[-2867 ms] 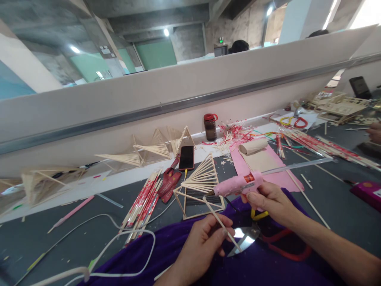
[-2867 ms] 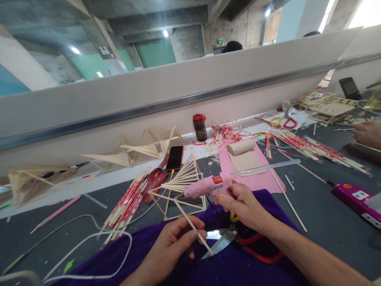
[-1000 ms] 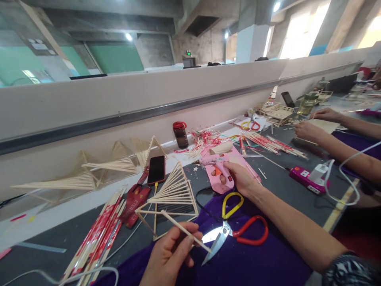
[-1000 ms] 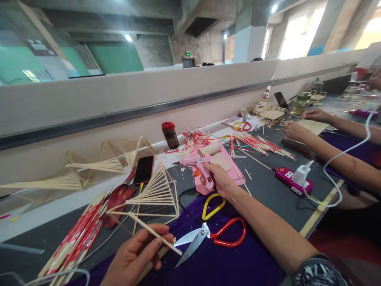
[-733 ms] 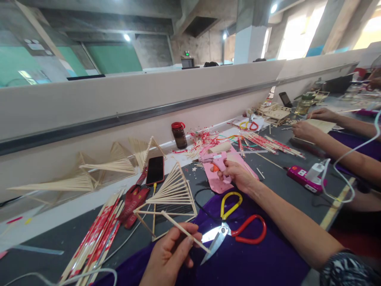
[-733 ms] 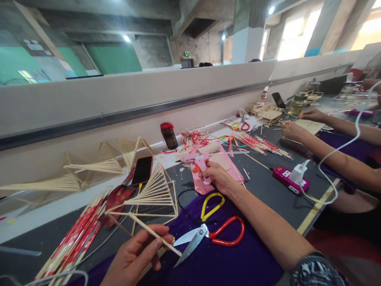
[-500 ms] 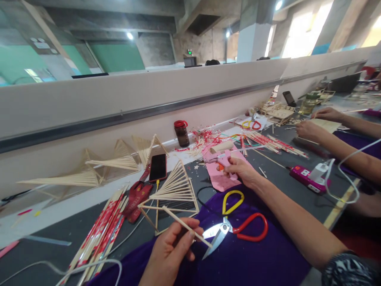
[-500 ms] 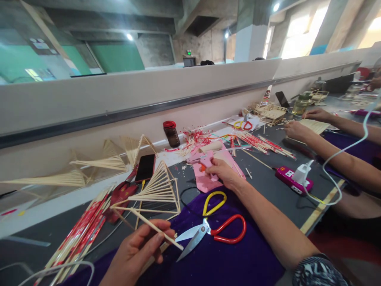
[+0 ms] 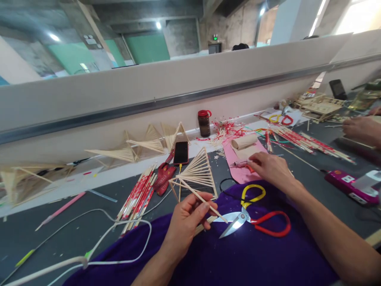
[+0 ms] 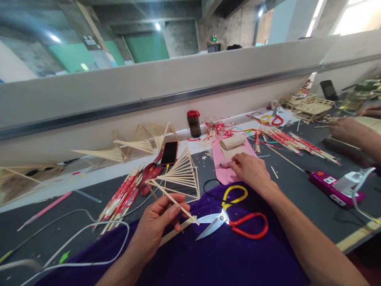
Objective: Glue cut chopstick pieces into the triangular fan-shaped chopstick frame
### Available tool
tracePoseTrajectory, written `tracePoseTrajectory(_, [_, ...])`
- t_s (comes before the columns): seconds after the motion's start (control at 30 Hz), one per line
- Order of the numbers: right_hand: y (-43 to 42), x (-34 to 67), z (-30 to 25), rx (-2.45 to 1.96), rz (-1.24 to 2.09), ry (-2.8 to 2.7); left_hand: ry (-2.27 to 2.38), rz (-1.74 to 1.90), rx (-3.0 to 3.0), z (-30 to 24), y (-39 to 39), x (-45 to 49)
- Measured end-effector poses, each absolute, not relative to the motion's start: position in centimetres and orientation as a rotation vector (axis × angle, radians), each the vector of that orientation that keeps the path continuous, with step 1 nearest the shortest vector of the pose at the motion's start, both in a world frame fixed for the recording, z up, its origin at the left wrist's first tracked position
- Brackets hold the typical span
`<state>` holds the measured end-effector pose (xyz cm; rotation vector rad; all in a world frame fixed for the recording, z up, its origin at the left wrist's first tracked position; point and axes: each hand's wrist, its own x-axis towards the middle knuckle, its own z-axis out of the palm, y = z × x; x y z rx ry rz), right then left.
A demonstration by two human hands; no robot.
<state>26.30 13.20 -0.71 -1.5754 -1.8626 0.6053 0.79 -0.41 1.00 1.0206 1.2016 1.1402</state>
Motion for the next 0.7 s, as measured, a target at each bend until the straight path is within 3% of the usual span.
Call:
tracePoseTrajectory(0.1, [9.2,22.9,1.3,-1.042,0.782,-2.128,1.212,1.172,1.022,1.0,-0.3,0.7])
tracePoseTrajectory(0.2, [6.4,19.9,2.8,-0.79,0.879,-2.238,1.2,1.203,1.034,0.8,-0.3,0.5])
tracePoseTrajectory(0.7, [5.7,14.7,2.0,-0.673,0.741,-2.155,1.521,1.201,1.527,0.8,-0.7,-0.1])
